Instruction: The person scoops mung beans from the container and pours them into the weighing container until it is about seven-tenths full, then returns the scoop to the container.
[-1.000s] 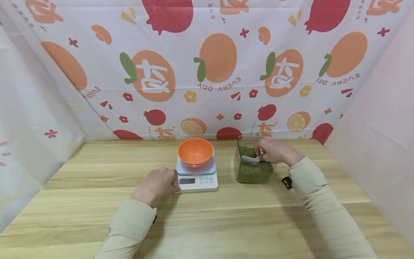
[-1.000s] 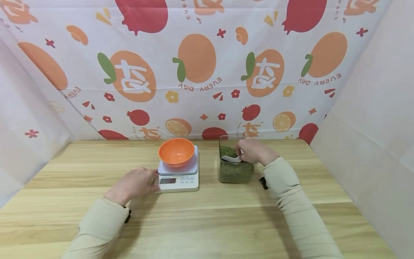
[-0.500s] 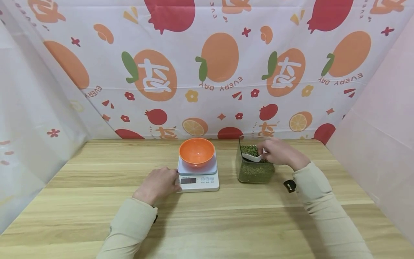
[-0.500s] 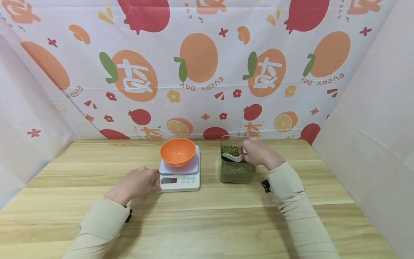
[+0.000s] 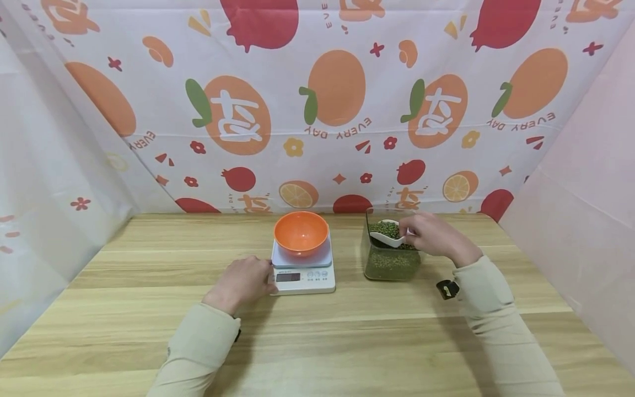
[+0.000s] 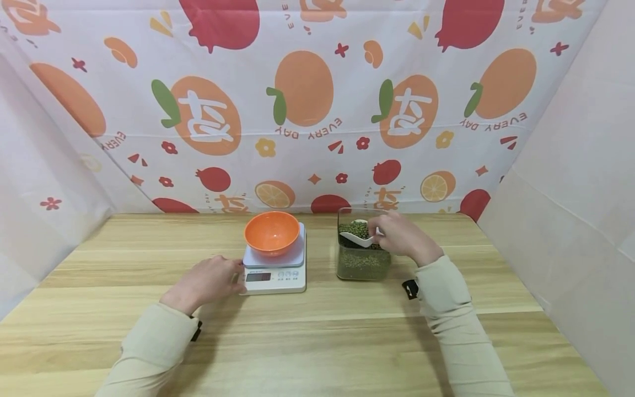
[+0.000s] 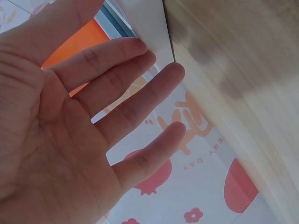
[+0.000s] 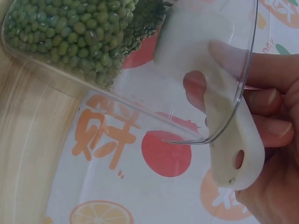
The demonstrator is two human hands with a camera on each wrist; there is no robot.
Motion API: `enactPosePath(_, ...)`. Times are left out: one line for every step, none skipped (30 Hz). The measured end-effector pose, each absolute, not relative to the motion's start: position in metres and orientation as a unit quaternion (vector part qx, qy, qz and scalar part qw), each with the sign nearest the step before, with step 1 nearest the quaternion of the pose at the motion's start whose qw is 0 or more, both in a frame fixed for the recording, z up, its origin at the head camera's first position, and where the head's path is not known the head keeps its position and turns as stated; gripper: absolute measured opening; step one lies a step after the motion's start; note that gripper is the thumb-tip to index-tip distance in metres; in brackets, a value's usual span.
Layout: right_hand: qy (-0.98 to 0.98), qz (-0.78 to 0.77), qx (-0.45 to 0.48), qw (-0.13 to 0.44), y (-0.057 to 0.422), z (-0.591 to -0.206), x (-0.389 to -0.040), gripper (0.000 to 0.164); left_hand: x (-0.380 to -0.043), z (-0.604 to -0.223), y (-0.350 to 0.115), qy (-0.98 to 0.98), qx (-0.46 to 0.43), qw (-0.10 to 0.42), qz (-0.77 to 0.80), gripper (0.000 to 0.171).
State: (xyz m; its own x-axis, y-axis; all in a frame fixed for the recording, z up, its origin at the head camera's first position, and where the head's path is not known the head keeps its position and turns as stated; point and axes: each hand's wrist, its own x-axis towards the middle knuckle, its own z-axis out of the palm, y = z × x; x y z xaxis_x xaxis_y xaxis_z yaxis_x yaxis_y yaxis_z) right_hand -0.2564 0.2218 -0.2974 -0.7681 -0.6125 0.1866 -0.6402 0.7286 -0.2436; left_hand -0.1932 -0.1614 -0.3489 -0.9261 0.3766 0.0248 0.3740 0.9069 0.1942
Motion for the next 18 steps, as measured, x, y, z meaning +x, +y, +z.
enactPosePath(-0.928, 0.151, 0.337, 0.048, 0.2219, -0.2978, -0.2562, 0.020, -0.1934, -0.3490, -0.1615, 0.976, 0.192, 0.007, 0.099, 0.031)
enactPosePath(-0.928, 0.153, 0.336, 0.049, 0.2221, -0.2983, -0.2560, 0.020, -0.1935, -0.3492, -0.1615, 0.976, 0.193, 0.008, 0.099, 0.031)
enactPosePath(-0.928, 0.155, 0.335, 0.051, 0.2223, -0.2988, -0.2559, 0.020, -0.1937, -0.3493, -0.1614, 0.976, 0.193, 0.009, 0.100, 0.032)
enactPosePath(-0.927, 0.157, 0.335, 0.053, 0.2225, -0.2993, -0.2558, 0.020, -0.1939, -0.3493, -0.1613, 0.976, 0.193, 0.011, 0.100, 0.032)
enactPosePath(-0.927, 0.159, 0.334, 0.054, 0.2228, -0.2998, -0.2556, 0.020, -0.1938, -0.3493, -0.1612, 0.976, 0.194, 0.011, 0.100, 0.032)
enactPosePath(-0.927, 0.161, 0.334, 0.056, 0.2231, -0.3002, -0.2553, 0.020, -0.1941, -0.3493, -0.1610, 0.976, 0.195, 0.012, 0.100, 0.032)
enactPosePath(-0.926, 0.164, 0.335, 0.058, 0.2232, -0.3006, -0.2549, 0.019, -0.1941, -0.3492, -0.1609, 0.976, 0.194, 0.014, 0.101, 0.032)
enactPosePath(-0.925, 0.167, 0.336, 0.061, 0.2236, -0.3010, -0.2544, 0.019, -0.1941, -0.3491, -0.1608, 0.976, 0.194, 0.014, 0.101, 0.032)
enactPosePath(-0.923, 0.170, 0.338, 0.064, 0.2238, -0.3013, -0.2539, 0.019, -0.1942, -0.3491, -0.1608, 0.976, 0.195, 0.015, 0.101, 0.031)
enactPosePath(-0.922, 0.174, 0.340, 0.065, 0.2239, -0.3016, -0.2534, 0.019, -0.1941, -0.3490, -0.1607, 0.975, 0.195, 0.014, 0.102, 0.031)
enactPosePath(-0.921, 0.178, 0.341, 0.068, 0.2242, -0.3017, -0.2529, 0.019, -0.1940, -0.3489, -0.1607, 0.975, 0.195, 0.014, 0.103, 0.031)
enactPosePath(-0.920, 0.180, 0.341, 0.068, 0.2244, -0.3018, -0.2528, 0.018, -0.1940, -0.3489, -0.1607, 0.975, 0.195, 0.014, 0.104, 0.030)
enactPosePath(-0.919, 0.183, 0.341, 0.070, 0.2247, -0.3020, -0.2525, 0.018, -0.1938, -0.3487, -0.1607, 0.975, 0.195, 0.013, 0.105, 0.030)
enactPosePath(-0.919, 0.186, 0.340, 0.073, 0.2251, -0.3022, -0.2524, 0.018, -0.1938, -0.3488, -0.1607, 0.975, 0.195, 0.012, 0.106, 0.031)
enactPosePath(-0.918, 0.188, 0.340, 0.075, 0.2255, -0.3025, -0.2523, 0.018, -0.1936, -0.3487, -0.1608, 0.975, 0.195, 0.012, 0.105, 0.031)
enactPosePath(-0.918, 0.190, 0.339, 0.077, 0.2260, -0.3026, -0.2522, 0.018, -0.1934, -0.3486, -0.1609, 0.975, 0.194, 0.012, 0.105, 0.032)
enactPosePath(-0.918, 0.192, 0.337, 0.078, 0.2265, -0.3027, -0.2523, 0.018, -0.1935, -0.3486, -0.1610, 0.976, 0.194, 0.011, 0.104, 0.032)
enactPosePath(-0.918, 0.195, 0.336, 0.079, 0.2271, -0.3030, -0.2525, 0.017, -0.1935, -0.3486, -0.1612, 0.976, 0.193, 0.011, 0.103, 0.032)
